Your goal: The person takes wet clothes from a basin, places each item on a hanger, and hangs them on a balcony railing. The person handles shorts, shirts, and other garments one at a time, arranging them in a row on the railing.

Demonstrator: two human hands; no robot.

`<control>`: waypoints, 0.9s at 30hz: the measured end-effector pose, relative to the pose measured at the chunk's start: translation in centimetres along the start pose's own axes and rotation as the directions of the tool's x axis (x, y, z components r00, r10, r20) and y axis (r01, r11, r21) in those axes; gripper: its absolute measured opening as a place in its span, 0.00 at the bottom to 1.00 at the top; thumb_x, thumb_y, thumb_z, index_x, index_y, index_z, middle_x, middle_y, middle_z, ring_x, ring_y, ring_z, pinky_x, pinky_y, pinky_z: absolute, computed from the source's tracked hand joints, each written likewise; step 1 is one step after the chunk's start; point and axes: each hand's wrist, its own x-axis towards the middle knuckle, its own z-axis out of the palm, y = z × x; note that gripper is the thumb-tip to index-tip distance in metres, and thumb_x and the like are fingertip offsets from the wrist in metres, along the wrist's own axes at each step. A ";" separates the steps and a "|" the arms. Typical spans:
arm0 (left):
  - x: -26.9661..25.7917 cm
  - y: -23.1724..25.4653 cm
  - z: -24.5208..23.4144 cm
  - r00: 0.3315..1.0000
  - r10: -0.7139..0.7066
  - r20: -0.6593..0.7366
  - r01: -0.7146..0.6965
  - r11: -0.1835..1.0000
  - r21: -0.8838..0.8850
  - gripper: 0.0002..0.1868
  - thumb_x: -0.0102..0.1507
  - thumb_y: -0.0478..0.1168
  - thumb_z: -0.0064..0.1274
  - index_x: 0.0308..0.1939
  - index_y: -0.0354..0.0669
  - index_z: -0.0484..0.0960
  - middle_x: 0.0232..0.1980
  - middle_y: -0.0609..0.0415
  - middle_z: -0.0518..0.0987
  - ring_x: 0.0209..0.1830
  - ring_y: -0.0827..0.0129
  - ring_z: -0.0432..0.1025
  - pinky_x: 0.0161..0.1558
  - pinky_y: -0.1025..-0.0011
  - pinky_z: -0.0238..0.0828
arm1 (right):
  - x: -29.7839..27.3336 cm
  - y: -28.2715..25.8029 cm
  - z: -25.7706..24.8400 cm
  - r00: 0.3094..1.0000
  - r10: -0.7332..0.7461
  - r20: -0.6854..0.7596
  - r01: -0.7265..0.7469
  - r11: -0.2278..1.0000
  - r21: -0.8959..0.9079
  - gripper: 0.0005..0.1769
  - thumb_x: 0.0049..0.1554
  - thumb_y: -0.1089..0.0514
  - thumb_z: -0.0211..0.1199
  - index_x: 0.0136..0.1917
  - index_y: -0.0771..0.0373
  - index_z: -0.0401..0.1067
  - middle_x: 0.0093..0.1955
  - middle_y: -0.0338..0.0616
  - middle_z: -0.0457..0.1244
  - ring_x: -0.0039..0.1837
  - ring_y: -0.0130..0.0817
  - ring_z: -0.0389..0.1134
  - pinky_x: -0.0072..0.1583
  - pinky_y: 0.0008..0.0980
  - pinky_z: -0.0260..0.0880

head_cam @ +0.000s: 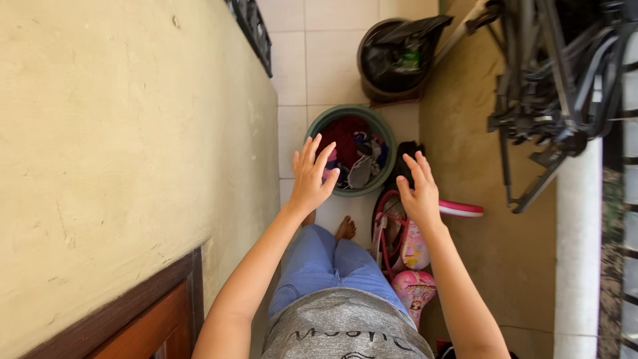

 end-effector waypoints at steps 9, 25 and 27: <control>-1.3 -9.0 2.2 0.984 -0.173 0.044 0.169 0.982 0.079 0.32 0.64 0.43 0.56 0.73 0.51 0.69 0.80 0.44 0.56 0.82 0.45 0.48 0.74 0.33 0.38 | 4.5 5.9 7.1 0.998 0.032 0.044 -0.032 0.999 -0.007 0.26 0.63 0.59 0.61 0.74 0.61 0.66 0.80 0.62 0.53 0.78 0.60 0.57 0.72 0.47 0.61; -3.8 -27.7 14.7 0.898 -0.366 0.245 0.336 0.929 0.157 0.32 0.62 0.42 0.57 0.71 0.48 0.70 0.79 0.44 0.59 0.80 0.48 0.51 0.73 0.34 0.41 | 7.4 20.6 24.1 0.855 0.448 0.262 -0.443 0.893 -0.082 0.23 0.60 0.58 0.59 0.69 0.57 0.70 0.76 0.52 0.60 0.43 0.48 0.69 0.50 0.38 0.69; -3.8 -30.3 16.5 0.893 -0.377 0.246 0.346 0.924 0.160 0.32 0.62 0.41 0.56 0.71 0.48 0.70 0.79 0.44 0.60 0.80 0.48 0.52 0.73 0.34 0.41 | 8.1 23.0 26.8 0.894 0.367 0.258 -0.365 0.929 -0.056 0.22 0.61 0.59 0.59 0.69 0.59 0.70 0.75 0.54 0.60 0.58 0.50 0.68 0.54 0.38 0.70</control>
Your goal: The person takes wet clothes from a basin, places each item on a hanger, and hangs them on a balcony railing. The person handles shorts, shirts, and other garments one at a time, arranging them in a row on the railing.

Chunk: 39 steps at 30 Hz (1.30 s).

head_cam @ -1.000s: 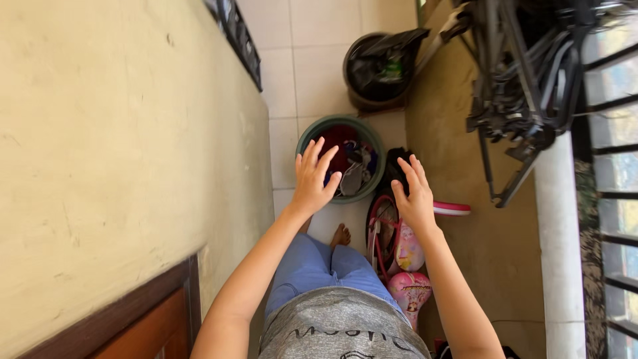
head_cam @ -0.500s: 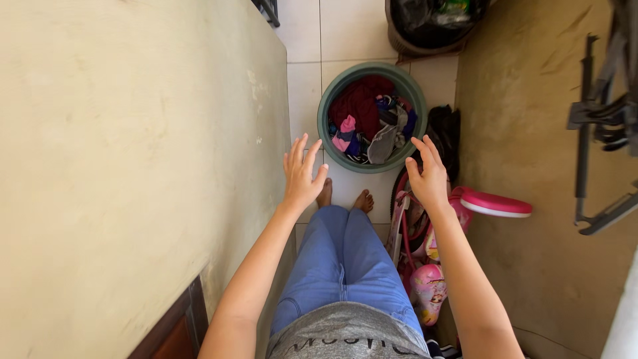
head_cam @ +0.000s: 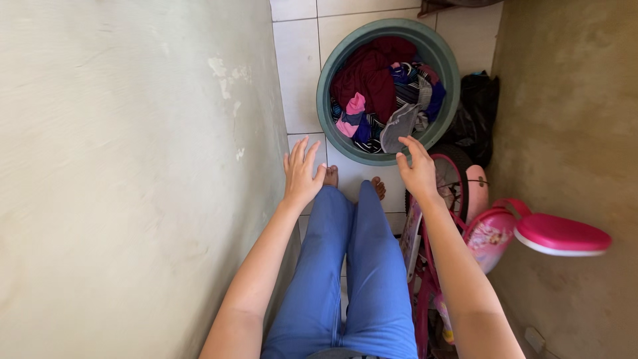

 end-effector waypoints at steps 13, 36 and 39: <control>10.3 -9.5 11.8 1.000 0.009 0.015 -0.009 1.000 -0.008 0.31 0.63 0.40 0.54 0.71 0.47 0.70 0.79 0.46 0.61 0.80 0.48 0.52 0.74 0.38 0.42 | 17.5 14.2 14.6 0.987 -0.148 0.071 0.156 0.978 -0.135 0.26 0.59 0.56 0.64 0.70 0.58 0.69 0.77 0.56 0.58 0.71 0.59 0.62 0.69 0.46 0.64; 13.1 -11.3 18.9 0.999 0.010 -0.040 -0.013 0.997 -0.080 0.30 0.63 0.40 0.54 0.70 0.48 0.71 0.77 0.43 0.62 0.79 0.46 0.55 0.73 0.38 0.45 | 26.9 17.4 21.8 0.993 -0.115 -0.029 0.104 0.960 -0.259 0.20 0.46 0.50 0.74 0.49 0.60 0.76 0.50 0.52 0.66 0.54 0.55 0.68 0.57 0.54 0.67; 12.2 -8.9 17.7 0.998 0.044 -0.042 -0.048 0.995 -0.092 0.30 0.63 0.39 0.54 0.70 0.48 0.71 0.77 0.43 0.63 0.79 0.46 0.55 0.73 0.39 0.45 | 23.8 16.1 18.6 0.990 -0.109 -0.090 0.098 0.989 -0.114 0.18 0.47 0.53 0.72 0.47 0.64 0.74 0.47 0.53 0.66 0.52 0.56 0.69 0.53 0.48 0.68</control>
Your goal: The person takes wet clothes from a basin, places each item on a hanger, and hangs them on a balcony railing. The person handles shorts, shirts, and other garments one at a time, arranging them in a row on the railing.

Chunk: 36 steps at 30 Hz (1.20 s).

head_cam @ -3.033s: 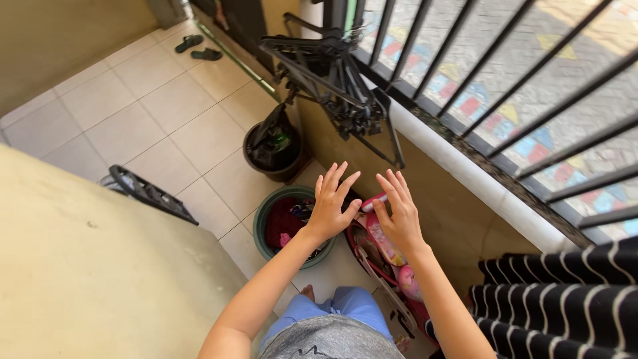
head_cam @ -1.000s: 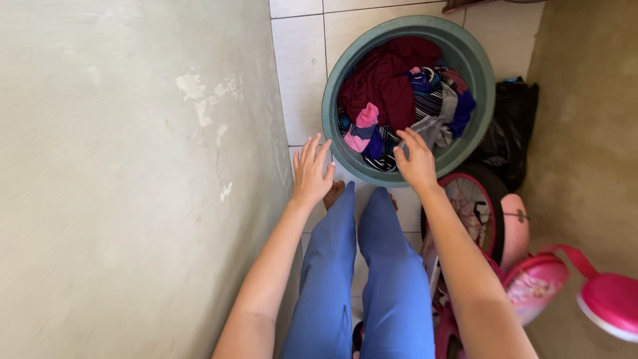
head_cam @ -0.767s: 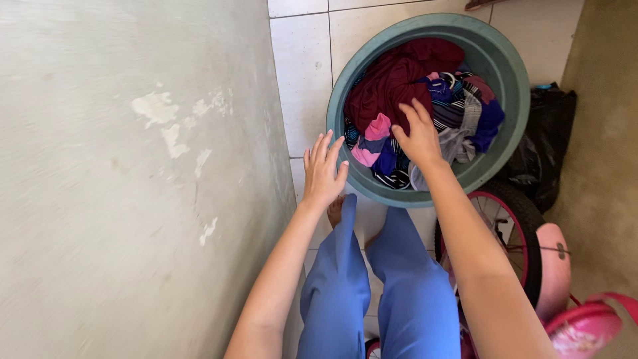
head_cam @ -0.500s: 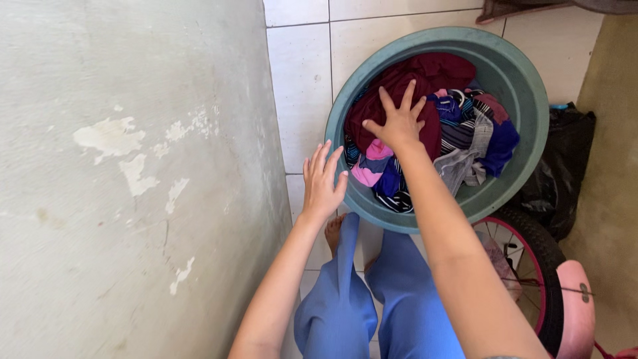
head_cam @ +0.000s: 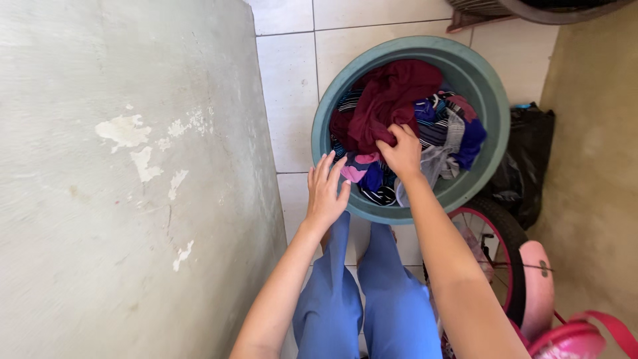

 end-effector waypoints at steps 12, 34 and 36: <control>-0.5 14.6 -8.3 0.986 0.169 -0.008 -0.168 0.971 -0.169 0.17 0.64 0.37 0.55 0.58 0.44 0.80 0.56 0.51 0.82 0.59 0.54 0.75 0.62 0.59 0.72 | -9.7 -9.8 -15.4 0.983 0.042 -0.176 -0.008 0.981 0.193 0.17 0.46 0.57 0.72 0.46 0.66 0.71 0.43 0.52 0.63 0.47 0.52 0.68 0.49 0.41 0.66; -7.7 30.7 -22.8 0.969 -0.231 0.089 0.247 0.877 -0.413 0.10 0.63 0.40 0.51 0.43 0.40 0.83 0.26 0.46 0.80 0.24 0.64 0.74 0.32 0.66 0.68 | -27.3 -29.5 -31.1 0.982 -0.168 -0.089 0.186 0.949 0.257 0.17 0.52 0.56 0.70 0.53 0.62 0.69 0.51 0.48 0.66 0.51 0.47 0.69 0.52 0.42 0.69; -7.9 32.3 -25.0 0.986 -0.158 0.059 0.168 0.882 -0.441 0.09 0.63 0.39 0.51 0.43 0.40 0.84 0.27 0.47 0.80 0.25 0.65 0.74 0.33 0.67 0.69 | -28.6 -30.4 -32.7 0.984 0.136 0.116 -0.159 0.961 0.224 0.26 0.56 0.52 0.67 0.65 0.56 0.65 0.51 0.51 0.67 0.50 0.50 0.70 0.54 0.42 0.69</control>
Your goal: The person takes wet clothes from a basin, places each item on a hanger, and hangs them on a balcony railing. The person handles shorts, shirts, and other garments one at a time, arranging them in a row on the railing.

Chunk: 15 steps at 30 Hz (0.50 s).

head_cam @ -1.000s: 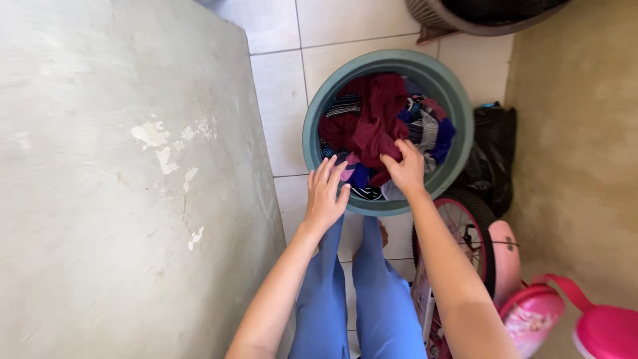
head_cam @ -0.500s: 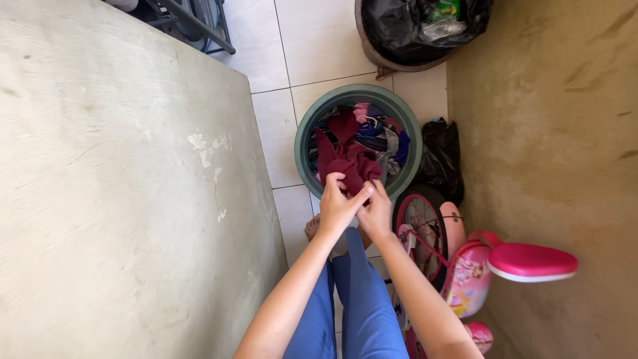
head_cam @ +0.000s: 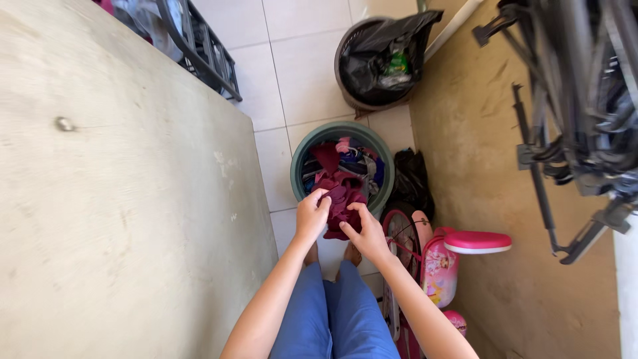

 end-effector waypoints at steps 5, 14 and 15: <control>-3.0 5.9 -2.2 0.828 0.559 -0.032 -0.556 0.828 0.071 0.06 0.62 0.35 0.55 0.41 0.36 0.81 0.39 0.47 0.81 0.37 0.55 0.76 0.40 0.64 0.72 | -2.3 -2.4 -2.4 0.931 -0.303 -0.203 0.315 0.949 0.028 0.26 0.61 0.56 0.60 0.71 0.62 0.62 0.66 0.55 0.63 0.69 0.50 0.64 0.66 0.41 0.63; -9.2 15.1 -5.4 0.675 0.712 0.194 -0.724 0.690 -0.009 0.06 0.64 0.33 0.53 0.43 0.37 0.80 0.38 0.45 0.80 0.39 0.52 0.77 0.41 0.65 0.73 | -5.3 -10.0 -7.6 0.685 -0.659 -0.311 0.627 0.750 -0.209 0.20 0.51 0.68 0.62 0.57 0.62 0.71 0.60 0.51 0.68 0.68 0.52 0.65 0.68 0.43 0.65; -9.7 16.2 -5.9 0.675 0.709 0.204 -0.720 0.693 -0.025 0.06 0.64 0.33 0.52 0.44 0.37 0.80 0.37 0.45 0.80 0.38 0.53 0.77 0.40 0.66 0.73 | -5.7 -10.9 -8.2 0.704 -0.644 -0.301 0.615 0.764 -0.197 0.19 0.50 0.67 0.63 0.56 0.63 0.72 0.58 0.51 0.67 0.66 0.51 0.66 0.65 0.42 0.67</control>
